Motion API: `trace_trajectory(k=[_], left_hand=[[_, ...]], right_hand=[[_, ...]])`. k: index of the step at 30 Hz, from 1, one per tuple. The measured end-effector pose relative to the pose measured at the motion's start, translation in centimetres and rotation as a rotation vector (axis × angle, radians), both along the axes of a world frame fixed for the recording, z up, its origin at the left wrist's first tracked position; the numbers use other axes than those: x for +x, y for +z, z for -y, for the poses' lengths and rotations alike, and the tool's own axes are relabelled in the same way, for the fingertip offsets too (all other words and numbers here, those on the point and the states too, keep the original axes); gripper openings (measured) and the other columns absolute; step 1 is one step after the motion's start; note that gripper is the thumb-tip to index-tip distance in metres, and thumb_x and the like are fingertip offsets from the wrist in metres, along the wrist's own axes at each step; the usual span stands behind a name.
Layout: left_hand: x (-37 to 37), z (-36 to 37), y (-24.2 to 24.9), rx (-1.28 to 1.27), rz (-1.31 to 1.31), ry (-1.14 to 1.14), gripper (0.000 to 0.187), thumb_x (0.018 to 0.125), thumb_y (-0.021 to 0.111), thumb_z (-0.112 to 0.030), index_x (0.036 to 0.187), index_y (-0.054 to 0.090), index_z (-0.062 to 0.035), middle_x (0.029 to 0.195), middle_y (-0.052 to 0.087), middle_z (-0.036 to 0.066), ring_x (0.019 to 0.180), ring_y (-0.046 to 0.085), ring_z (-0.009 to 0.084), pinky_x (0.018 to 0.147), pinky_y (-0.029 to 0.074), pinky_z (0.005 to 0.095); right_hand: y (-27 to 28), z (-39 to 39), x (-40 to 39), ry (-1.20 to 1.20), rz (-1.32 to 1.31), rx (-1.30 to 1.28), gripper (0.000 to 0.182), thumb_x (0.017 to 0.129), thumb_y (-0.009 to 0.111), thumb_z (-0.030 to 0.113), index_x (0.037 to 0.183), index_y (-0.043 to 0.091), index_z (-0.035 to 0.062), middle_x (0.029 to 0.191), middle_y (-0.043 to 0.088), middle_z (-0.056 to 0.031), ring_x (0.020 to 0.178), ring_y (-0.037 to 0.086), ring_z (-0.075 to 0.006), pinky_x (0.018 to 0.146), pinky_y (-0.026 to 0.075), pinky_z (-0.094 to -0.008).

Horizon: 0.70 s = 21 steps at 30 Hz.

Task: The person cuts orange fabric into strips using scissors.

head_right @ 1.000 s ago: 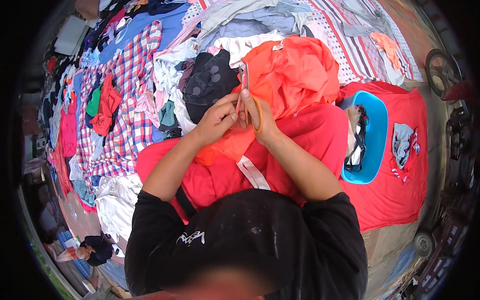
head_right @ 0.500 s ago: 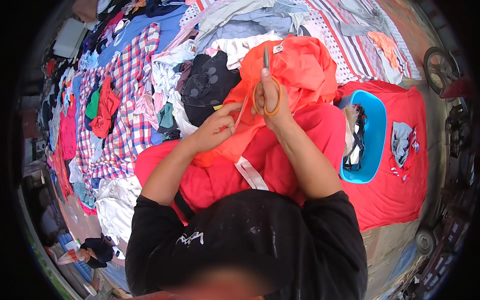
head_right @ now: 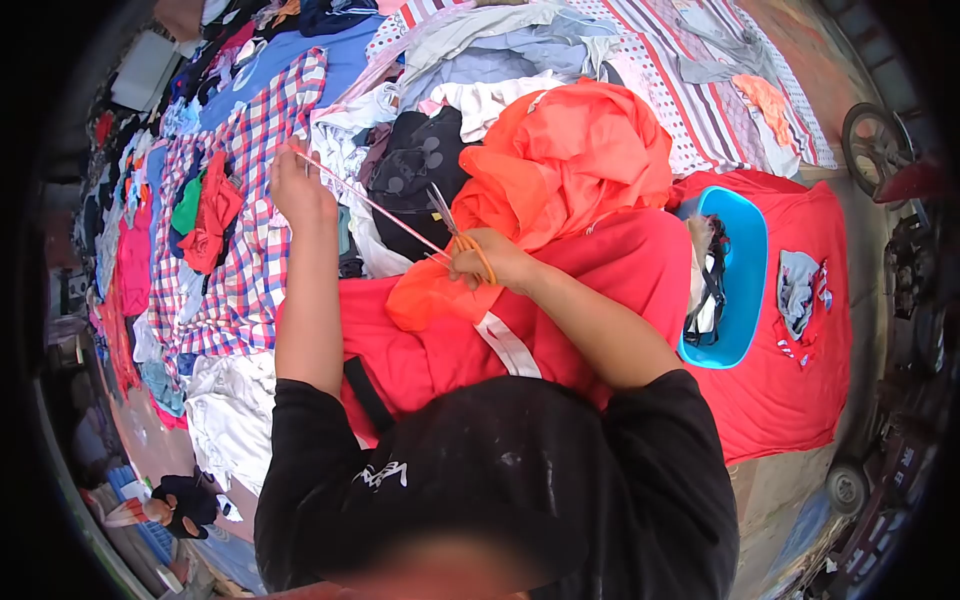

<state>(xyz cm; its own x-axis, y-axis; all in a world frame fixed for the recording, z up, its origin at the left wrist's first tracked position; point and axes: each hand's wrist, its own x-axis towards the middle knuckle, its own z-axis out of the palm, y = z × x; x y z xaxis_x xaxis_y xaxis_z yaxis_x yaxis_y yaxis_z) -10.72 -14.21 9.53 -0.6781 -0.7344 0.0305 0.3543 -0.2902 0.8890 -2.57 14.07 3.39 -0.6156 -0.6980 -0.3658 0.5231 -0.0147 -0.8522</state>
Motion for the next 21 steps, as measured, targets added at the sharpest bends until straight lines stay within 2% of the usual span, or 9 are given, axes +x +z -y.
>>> trace_trajectory(k=[3, 4, 7, 9, 10, 12, 15, 18, 21], left_hand=[[0.0, 2.2, 1.1, -0.019, 0.017, 0.192, 0.015, 0.099, 0.059, -0.016, 0.105, 0.062, -0.0025, 0.097, 0.063, 0.002, 0.087, 0.056, 0.0117, 0.079, 0.044, 0.0284], [0.3, 1.9, 0.7, -0.125, 0.051, 0.117, 0.016, 0.099, 0.060, -0.017, 0.103, 0.064, -0.0016, 0.094, 0.063, 0.002, 0.084, 0.056, 0.0117, 0.077, 0.044, 0.0280], [1.7, -2.3, -0.9, -0.468, 0.199, -0.157, 0.024, 0.097, 0.066, -0.022, 0.094, 0.071, 0.0019, 0.085, 0.065, 0.003, 0.076, 0.059, 0.0116, 0.071, 0.045, 0.0279], [3.8, -5.4, -0.8, -0.884, 0.377, -0.601, 0.023, 0.095, 0.069, -0.020, 0.097, 0.074, 0.0020, 0.082, 0.069, 0.002, 0.076, 0.058, 0.0064, 0.067, 0.045, 0.0243], [4.7, -6.8, -1.4, -0.860, 0.443, -0.789, 0.023, 0.095, 0.069, -0.021, 0.096, 0.074, 0.0015, 0.078, 0.068, 0.000, 0.072, 0.056, 0.0059, 0.065, 0.044, 0.0245], [6.4, -9.6, -0.3, -0.801, 0.417, -1.024, 0.025, 0.096, 0.069, -0.022, 0.096, 0.074, 0.0025, 0.076, 0.066, -0.001, 0.069, 0.055, 0.0040, 0.061, 0.043, 0.0235], [6.9, -11.3, -0.9, -0.563, 0.309, -1.069, 0.021, 0.097, 0.067, -0.018, 0.096, 0.074, 0.0020, 0.078, 0.068, 0.000, 0.070, 0.057, 0.0052, 0.062, 0.046, 0.0229], [6.5, -11.3, -0.5, -0.610, 0.299, -1.056, 0.021, 0.098, 0.067, -0.019, 0.102, 0.073, 0.0013, 0.088, 0.071, 0.004, 0.076, 0.062, 0.0068, 0.066, 0.049, 0.0236], [5.8, -12.0, -2.0, -0.394, 0.151, -1.002, 0.024, 0.099, 0.067, -0.019, 0.111, 0.069, 0.0012, 0.100, 0.073, 0.007, 0.083, 0.065, 0.0091, 0.069, 0.051, 0.0241]], right_hand=[[-1.6, 0.0, -0.6, -0.077, -0.065, 0.198, 0.017, 0.083, 0.069, 0.013, 0.087, 0.059, 0.0005, 0.079, 0.064, -0.0090, 0.065, 0.061, -0.0139, 0.061, 0.051, -0.0278], [-1.9, 0.2, -0.8, -0.126, -0.103, 0.257, 0.018, 0.083, 0.070, 0.013, 0.090, 0.059, 0.0004, 0.079, 0.064, -0.0088, 0.066, 0.061, -0.0139, 0.062, 0.052, -0.0283], [-0.6, 0.7, -1.3, -0.551, -0.158, 0.099, 0.023, 0.083, 0.068, 0.009, 0.101, 0.056, 0.0005, 0.086, 0.063, -0.0082, 0.074, 0.062, -0.0136, 0.071, 0.053, -0.0292], [1.0, 0.7, -1.9, -0.691, -0.238, -0.072, 0.026, 0.084, 0.068, 0.006, 0.106, 0.054, 0.0007, 0.091, 0.063, -0.0082, 0.080, 0.063, -0.0134, 0.075, 0.052, -0.0290], [1.3, 0.7, -2.1, -0.763, -0.277, -0.159, 0.028, 0.084, 0.067, 0.004, 0.108, 0.053, 0.0008, 0.094, 0.063, -0.0082, 0.083, 0.063, -0.0133, 0.078, 0.051, -0.0288], [1.1, -0.1, -2.2, -0.625, -0.304, -0.153, 0.028, 0.084, 0.066, 0.002, 0.109, 0.053, 0.0005, 0.097, 0.062, -0.0085, 0.087, 0.062, -0.0129, 0.080, 0.051, -0.0288], [2.2, -0.5, -1.2, -0.517, -0.337, -0.084, 0.028, 0.084, 0.066, 0.001, 0.109, 0.053, -0.0003, 0.095, 0.062, -0.0084, 0.086, 0.063, -0.0125, 0.079, 0.051, -0.0279], [3.6, -1.4, -1.3, -0.475, -0.291, 0.041, 0.027, 0.084, 0.067, 0.002, 0.108, 0.054, -0.0013, 0.091, 0.064, -0.0081, 0.080, 0.063, -0.0120, 0.074, 0.053, -0.0267], [5.0, -3.2, -1.8, -0.551, -0.322, 0.101, 0.025, 0.083, 0.069, 0.004, 0.104, 0.056, -0.0028, 0.085, 0.065, -0.0087, 0.071, 0.063, -0.0120, 0.064, 0.053, -0.0258]])
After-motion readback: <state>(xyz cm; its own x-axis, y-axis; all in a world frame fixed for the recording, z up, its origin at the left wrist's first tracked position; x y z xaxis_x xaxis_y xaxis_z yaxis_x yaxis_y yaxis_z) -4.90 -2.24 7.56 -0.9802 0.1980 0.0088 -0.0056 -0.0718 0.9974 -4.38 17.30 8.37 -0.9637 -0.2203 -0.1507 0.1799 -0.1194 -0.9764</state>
